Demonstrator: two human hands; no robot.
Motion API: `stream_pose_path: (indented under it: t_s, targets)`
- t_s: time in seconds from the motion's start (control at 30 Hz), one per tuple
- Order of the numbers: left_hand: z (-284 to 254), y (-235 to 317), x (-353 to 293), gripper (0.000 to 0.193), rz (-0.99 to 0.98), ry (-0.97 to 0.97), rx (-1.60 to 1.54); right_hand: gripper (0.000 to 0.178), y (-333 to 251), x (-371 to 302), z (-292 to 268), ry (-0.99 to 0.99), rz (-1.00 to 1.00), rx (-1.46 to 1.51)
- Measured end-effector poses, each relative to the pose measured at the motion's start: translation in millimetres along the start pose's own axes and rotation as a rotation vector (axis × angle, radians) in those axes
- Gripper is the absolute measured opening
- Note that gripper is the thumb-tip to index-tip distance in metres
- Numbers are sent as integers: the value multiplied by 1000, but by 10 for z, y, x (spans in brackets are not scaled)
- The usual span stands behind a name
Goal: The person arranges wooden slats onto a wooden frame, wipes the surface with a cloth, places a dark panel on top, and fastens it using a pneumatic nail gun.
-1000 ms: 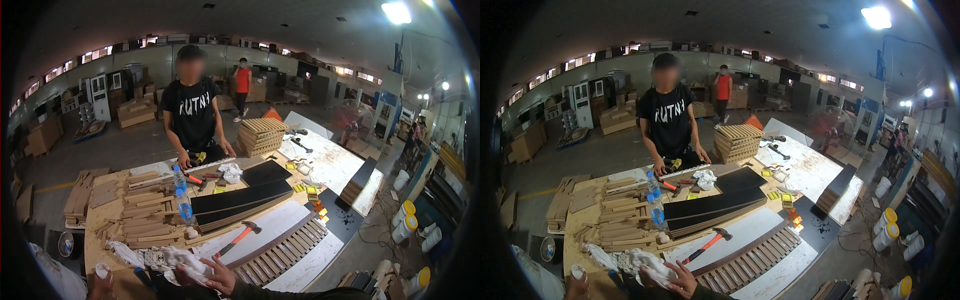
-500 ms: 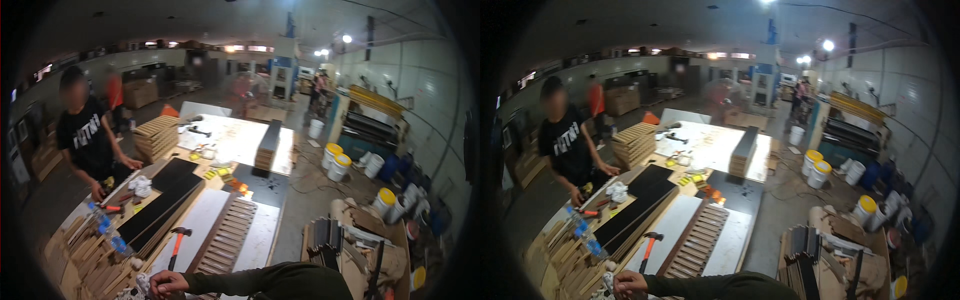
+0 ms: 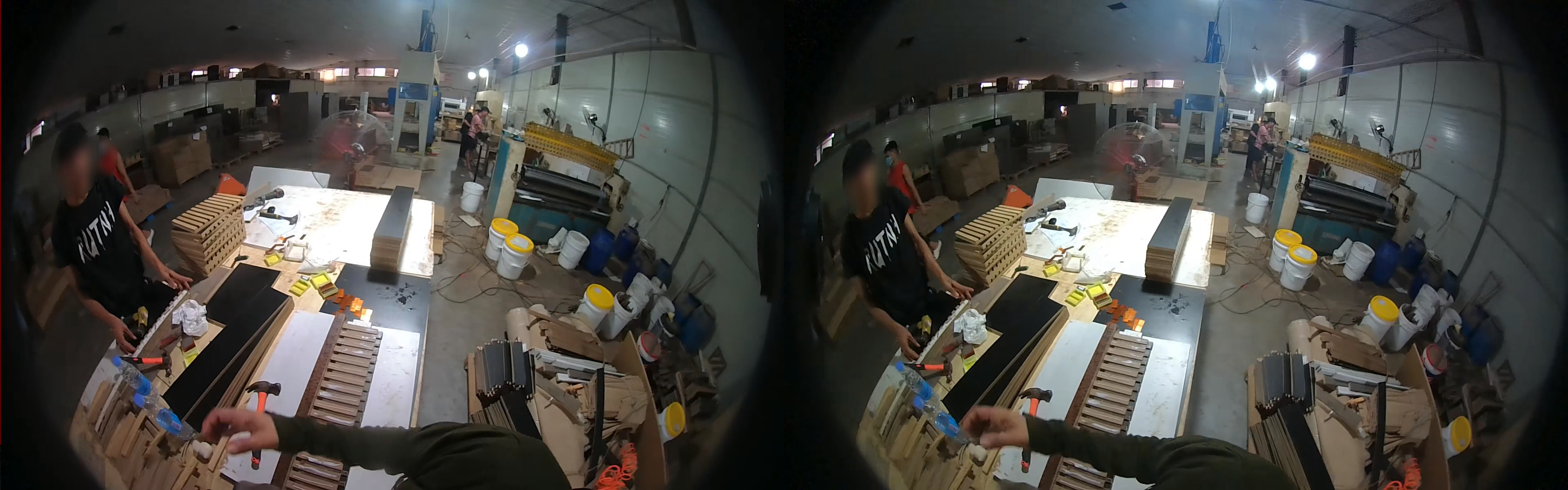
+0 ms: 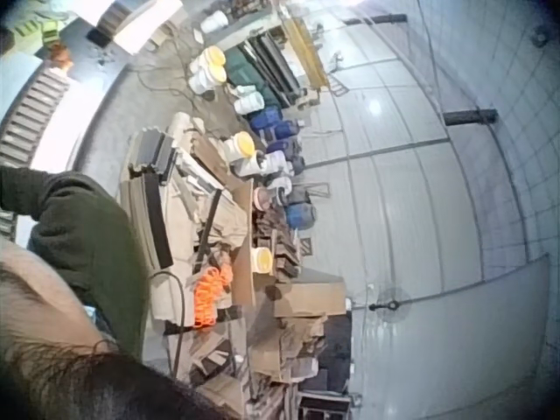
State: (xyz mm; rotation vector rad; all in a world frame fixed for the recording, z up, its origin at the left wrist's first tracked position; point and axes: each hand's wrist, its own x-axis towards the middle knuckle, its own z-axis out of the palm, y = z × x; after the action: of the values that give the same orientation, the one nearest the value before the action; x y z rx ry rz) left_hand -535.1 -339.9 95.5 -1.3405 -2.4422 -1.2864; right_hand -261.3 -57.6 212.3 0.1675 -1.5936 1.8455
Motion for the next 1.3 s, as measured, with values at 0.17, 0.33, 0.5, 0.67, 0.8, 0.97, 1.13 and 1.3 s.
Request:
stream_pose_path:
  t_s: [0.17,0.33,0.5,0.67,0.8,0.97,1.13,1.3]
  targets:
    - [1040,655,-119,40,-18,191,-384,26,551,-369,820,-67,-158,-295]
    - [1799,315,-425,37,-67,512,-515,15,830,-451,201,114,325,363]
    - [1345,1174,-351,44,-296,457,-813,31,198,-395,-46,145,60,1270]
    - [1127,1553,-306,41,-249,448,-965,28,445,-490,-5,122,100,1398]
    - [1234,1488,-419,45,-395,425,-986,27,504,-572,11,217,104,1433]
    - [1198,1744,-394,50,-247,298,-928,33,864,-877,182,199,530,557]
    - [1224,2050,-208,57,119,156,-149,32,975,-1286,289,284,720,355]
    - [1103,2105,-194,64,370,-104,-385,34,876,-1241,52,273,610,513]
